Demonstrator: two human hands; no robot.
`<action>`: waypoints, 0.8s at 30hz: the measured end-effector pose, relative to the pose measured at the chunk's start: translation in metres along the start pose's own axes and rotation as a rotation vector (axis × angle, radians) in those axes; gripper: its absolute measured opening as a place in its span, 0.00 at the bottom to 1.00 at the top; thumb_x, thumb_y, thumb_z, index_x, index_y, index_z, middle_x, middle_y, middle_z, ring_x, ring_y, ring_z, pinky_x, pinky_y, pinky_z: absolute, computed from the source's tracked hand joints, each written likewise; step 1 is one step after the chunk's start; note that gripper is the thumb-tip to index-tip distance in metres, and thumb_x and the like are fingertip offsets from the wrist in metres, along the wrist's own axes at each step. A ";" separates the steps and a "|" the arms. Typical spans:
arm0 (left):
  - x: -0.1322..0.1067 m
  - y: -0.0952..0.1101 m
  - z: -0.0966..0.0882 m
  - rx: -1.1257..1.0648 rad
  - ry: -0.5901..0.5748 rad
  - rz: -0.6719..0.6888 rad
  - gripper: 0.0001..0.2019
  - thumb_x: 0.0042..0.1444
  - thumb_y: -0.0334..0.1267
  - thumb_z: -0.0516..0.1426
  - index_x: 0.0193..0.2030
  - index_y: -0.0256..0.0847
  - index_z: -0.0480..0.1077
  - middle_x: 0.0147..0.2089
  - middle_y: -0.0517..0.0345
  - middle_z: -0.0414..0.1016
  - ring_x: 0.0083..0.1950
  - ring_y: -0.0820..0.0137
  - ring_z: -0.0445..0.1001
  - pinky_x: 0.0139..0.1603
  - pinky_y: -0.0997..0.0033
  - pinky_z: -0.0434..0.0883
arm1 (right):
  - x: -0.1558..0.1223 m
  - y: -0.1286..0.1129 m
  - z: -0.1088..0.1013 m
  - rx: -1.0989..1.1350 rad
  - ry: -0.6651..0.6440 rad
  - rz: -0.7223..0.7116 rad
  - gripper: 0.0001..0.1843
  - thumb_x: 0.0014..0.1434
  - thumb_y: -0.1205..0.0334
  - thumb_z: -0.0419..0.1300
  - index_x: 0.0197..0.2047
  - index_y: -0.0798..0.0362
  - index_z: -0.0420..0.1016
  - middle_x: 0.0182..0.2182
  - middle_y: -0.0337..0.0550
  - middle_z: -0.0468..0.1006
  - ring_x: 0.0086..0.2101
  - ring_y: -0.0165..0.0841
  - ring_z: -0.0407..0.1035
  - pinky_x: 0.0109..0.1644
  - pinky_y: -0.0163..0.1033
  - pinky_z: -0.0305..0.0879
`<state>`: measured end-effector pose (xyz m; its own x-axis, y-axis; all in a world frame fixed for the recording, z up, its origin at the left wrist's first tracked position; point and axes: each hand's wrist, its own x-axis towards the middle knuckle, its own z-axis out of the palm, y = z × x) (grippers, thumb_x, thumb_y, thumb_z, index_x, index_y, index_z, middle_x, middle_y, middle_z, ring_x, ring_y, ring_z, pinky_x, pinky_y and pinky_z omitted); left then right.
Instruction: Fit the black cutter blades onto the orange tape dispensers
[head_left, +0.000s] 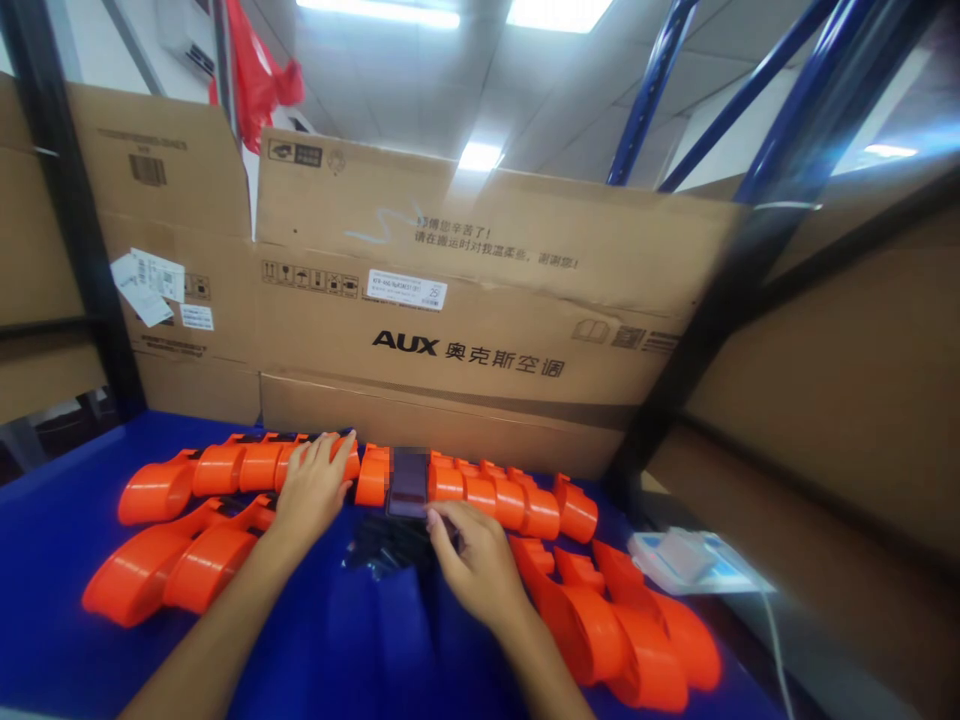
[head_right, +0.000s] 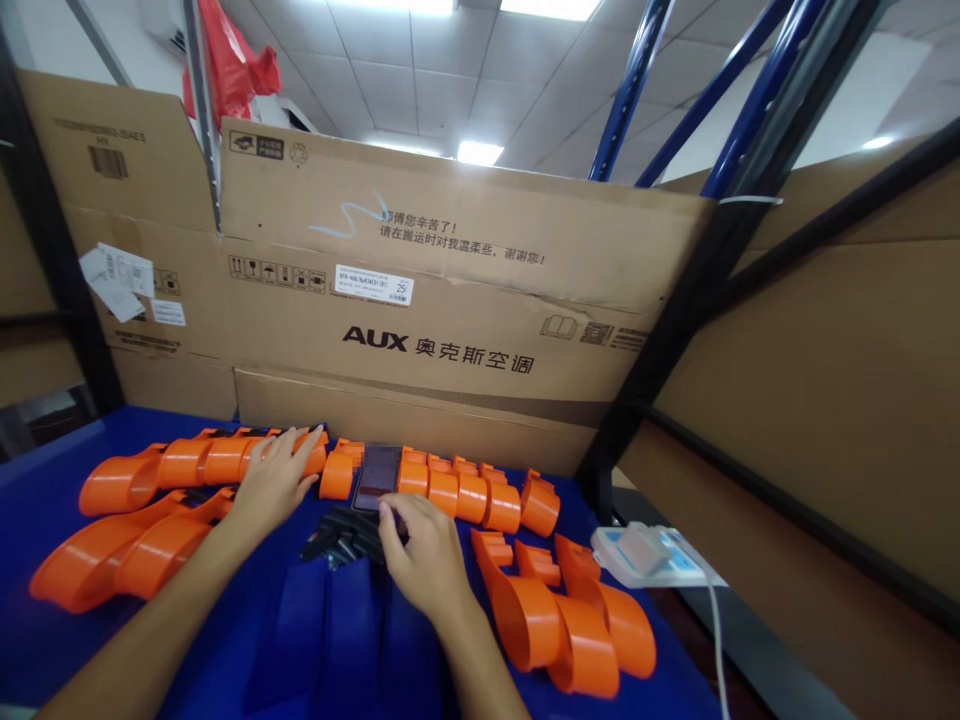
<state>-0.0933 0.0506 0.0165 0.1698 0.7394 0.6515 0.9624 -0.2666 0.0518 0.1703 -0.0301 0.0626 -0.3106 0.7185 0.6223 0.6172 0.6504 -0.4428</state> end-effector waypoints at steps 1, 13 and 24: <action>0.001 0.000 -0.001 -0.018 0.017 0.002 0.38 0.57 0.32 0.58 0.74 0.44 0.51 0.67 0.38 0.65 0.68 0.46 0.62 0.64 0.44 0.60 | 0.000 0.000 0.000 -0.002 -0.004 -0.001 0.13 0.69 0.60 0.53 0.45 0.50 0.79 0.37 0.46 0.83 0.35 0.38 0.77 0.35 0.38 0.71; 0.016 0.011 -0.034 -0.304 0.363 0.067 0.38 0.54 0.35 0.62 0.71 0.47 0.56 0.62 0.43 0.69 0.63 0.49 0.67 0.63 0.45 0.68 | -0.001 -0.001 -0.002 0.065 0.037 0.048 0.13 0.69 0.57 0.54 0.44 0.50 0.79 0.33 0.46 0.82 0.32 0.37 0.75 0.32 0.37 0.69; -0.015 0.065 -0.053 -0.459 0.324 0.770 0.33 0.53 0.32 0.64 0.66 0.49 0.63 0.64 0.44 0.71 0.67 0.51 0.67 0.59 0.48 0.75 | 0.003 0.001 0.015 0.977 0.161 0.581 0.33 0.63 0.42 0.58 0.65 0.49 0.63 0.29 0.38 0.76 0.25 0.34 0.72 0.24 0.35 0.69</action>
<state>-0.0444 -0.0111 0.0503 0.5886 0.0707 0.8054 0.4222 -0.8764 -0.2316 0.1596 -0.0238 0.0544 -0.0234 0.9786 0.2045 -0.2092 0.1953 -0.9582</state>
